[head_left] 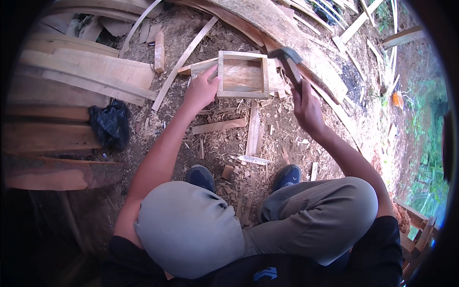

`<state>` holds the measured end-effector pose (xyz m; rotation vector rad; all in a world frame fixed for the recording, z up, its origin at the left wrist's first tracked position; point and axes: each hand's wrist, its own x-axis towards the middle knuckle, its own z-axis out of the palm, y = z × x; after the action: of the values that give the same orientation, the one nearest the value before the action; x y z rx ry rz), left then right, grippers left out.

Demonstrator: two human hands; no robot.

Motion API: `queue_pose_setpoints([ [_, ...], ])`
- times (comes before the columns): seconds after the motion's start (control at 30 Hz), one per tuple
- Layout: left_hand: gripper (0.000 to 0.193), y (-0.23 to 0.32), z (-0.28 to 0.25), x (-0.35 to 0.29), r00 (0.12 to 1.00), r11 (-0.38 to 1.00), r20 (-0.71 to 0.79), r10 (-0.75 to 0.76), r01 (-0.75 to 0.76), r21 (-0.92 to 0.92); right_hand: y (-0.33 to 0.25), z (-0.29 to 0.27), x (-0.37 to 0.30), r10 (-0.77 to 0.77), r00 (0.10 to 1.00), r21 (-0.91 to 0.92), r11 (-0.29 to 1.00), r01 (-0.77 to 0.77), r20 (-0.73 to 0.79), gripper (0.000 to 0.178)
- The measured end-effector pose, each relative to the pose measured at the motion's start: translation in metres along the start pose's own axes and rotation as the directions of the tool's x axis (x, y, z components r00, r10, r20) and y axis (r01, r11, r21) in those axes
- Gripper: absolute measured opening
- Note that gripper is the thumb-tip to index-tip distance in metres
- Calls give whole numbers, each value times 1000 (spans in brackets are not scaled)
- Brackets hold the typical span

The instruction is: The person assembles a small wooden frame by hand, using a hammer to drive nails into the joints. They repeatedly adjust the frame and hammer nails at multiple corners to secure the structure.

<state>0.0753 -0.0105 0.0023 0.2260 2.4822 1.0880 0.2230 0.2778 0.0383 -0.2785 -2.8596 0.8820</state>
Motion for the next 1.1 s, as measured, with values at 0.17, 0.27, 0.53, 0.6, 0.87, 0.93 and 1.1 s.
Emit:
queue_pose_setpoints([
  [0.17,56,-2,-4,5,1000,1000,14,-1,1,-6,2,4,2,-3,988,-148,989,27,156,25],
  [0.27,57,-1,-3,3,1000,1000,28,-4,5,-20,-13,-1,15,-48,998,-110,993,51,34,25],
  [0.53,57,-12,0,12,997,999,60,-38,40,-36,-7,7,40,91,973,-221,974,-43,213,25],
  [0.6,57,-11,3,12,998,998,52,-41,44,-45,1,9,40,-10,990,-153,988,32,143,28],
  [0.87,65,-19,10,6,999,995,-49,10,-5,97,7,11,30,18,997,61,998,-13,-80,30],
  [0.93,70,-18,12,3,995,991,-97,24,-11,133,7,11,27,32,995,90,996,-24,-91,31],
  [1.1,86,-6,15,-7,981,956,-167,103,-51,289,21,22,22,69,996,106,992,-63,-49,34],
])
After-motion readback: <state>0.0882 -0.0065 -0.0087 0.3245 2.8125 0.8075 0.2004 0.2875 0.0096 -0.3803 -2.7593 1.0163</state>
